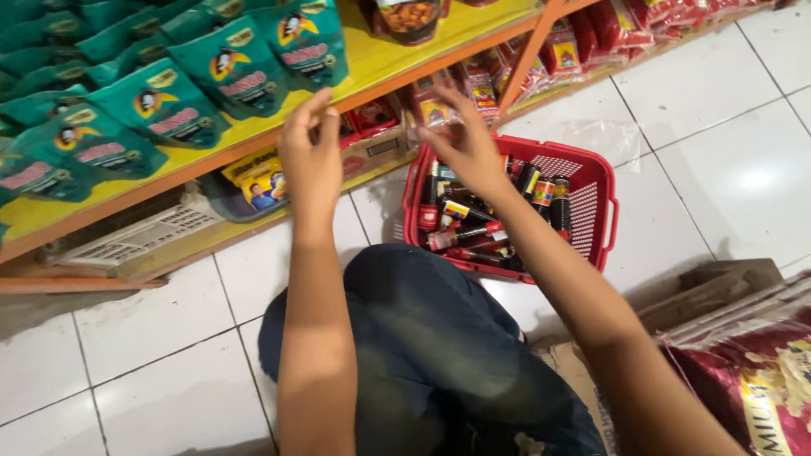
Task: The person picks up green pouches from a red basket and places them on a shelf, then takes soy sauce bottles from the basket and arranges them on a higher shelf.
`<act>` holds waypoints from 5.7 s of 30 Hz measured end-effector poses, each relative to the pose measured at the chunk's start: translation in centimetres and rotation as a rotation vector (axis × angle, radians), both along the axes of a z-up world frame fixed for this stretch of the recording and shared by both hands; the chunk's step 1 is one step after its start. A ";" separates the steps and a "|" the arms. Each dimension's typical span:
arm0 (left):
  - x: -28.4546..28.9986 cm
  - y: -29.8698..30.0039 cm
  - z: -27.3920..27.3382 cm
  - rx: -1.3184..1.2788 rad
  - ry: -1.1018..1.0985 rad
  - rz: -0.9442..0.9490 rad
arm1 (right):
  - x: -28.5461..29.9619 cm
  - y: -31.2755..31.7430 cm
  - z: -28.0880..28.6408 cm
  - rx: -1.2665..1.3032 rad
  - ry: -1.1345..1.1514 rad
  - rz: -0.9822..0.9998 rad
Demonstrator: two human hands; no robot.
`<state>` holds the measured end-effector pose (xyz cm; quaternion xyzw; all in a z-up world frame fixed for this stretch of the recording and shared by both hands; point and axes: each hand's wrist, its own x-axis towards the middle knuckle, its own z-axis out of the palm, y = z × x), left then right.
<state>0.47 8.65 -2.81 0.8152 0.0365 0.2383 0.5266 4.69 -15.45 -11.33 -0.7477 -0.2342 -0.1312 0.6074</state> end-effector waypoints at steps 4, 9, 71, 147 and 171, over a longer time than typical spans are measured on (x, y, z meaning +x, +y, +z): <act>0.4 -5.4 -4.5 0.186 -0.013 -0.084 | -7.0 -11.9 -5.2 -0.096 0.376 -0.420; 1.7 -12.0 -14.8 0.203 0.206 -0.174 | -14.6 -21.2 -10.2 -0.423 0.274 -0.865; -0.9 -14.5 -17.1 0.431 0.111 -0.231 | -11.3 -15.2 -12.7 -0.473 0.096 -0.511; -1.4 -17.8 -25.7 -0.047 0.526 -0.518 | -12.0 -17.7 -9.2 -1.048 -0.036 -0.781; 1.1 -15.5 -20.7 -1.338 0.617 -0.429 | 2.4 -11.4 -21.4 -1.074 0.203 -0.433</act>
